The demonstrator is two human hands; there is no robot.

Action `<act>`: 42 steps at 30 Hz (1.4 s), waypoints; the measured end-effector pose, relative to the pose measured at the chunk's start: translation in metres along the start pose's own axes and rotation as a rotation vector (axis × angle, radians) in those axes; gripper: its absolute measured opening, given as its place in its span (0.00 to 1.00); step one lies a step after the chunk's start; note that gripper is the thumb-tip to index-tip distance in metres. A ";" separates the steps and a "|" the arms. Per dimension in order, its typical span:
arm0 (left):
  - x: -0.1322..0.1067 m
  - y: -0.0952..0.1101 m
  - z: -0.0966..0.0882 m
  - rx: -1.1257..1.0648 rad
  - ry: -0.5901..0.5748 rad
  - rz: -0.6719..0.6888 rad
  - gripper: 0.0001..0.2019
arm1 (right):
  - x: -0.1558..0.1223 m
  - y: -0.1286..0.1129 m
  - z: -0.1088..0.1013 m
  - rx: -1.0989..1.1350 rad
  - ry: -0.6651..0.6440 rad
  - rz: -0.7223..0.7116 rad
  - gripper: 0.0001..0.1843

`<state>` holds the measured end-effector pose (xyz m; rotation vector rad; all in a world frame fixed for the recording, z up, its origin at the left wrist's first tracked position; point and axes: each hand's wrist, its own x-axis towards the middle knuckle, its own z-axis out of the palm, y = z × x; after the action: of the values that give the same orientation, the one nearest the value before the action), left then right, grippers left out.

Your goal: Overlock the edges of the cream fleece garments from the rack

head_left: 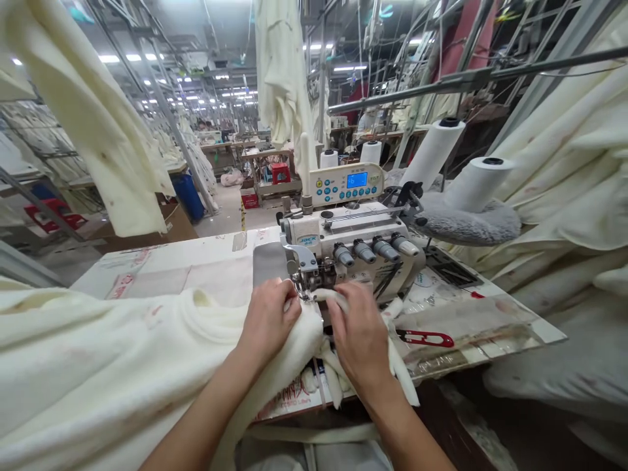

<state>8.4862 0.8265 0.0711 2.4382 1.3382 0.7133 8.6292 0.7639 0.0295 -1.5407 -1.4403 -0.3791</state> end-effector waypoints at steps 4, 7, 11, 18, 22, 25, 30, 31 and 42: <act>0.002 0.000 -0.002 -0.061 -0.006 -0.039 0.06 | -0.025 0.004 -0.007 0.241 0.032 0.058 0.07; 0.002 0.000 -0.003 -0.064 -0.015 -0.038 0.06 | -0.042 0.001 0.007 0.572 -0.419 0.326 0.23; 0.001 0.000 -0.008 0.014 -0.045 0.016 0.07 | -0.049 -0.009 0.026 0.811 -0.559 0.484 0.34; -0.001 -0.001 -0.016 0.086 -0.107 0.031 0.07 | -0.033 -0.020 0.007 0.843 -0.410 0.641 0.20; -0.003 0.000 -0.010 0.045 -0.065 0.000 0.07 | -0.026 -0.019 -0.006 0.771 -0.309 0.637 0.11; -0.004 0.002 -0.006 0.052 -0.032 -0.006 0.06 | -0.032 -0.013 -0.006 0.965 -0.374 0.810 0.17; -0.006 0.003 -0.004 0.037 -0.021 -0.022 0.06 | -0.041 -0.001 -0.003 1.235 -0.508 0.951 0.21; -0.005 0.002 -0.003 0.033 -0.021 -0.024 0.06 | -0.041 0.000 -0.002 1.275 -0.519 0.973 0.21; -0.037 0.006 0.007 0.105 0.184 0.123 0.10 | -0.041 0.002 -0.005 1.370 -0.602 0.898 0.18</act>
<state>8.4775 0.7921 0.0573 2.6104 1.3304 0.9405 8.6224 0.7361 -0.0003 -0.9102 -0.8144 1.4196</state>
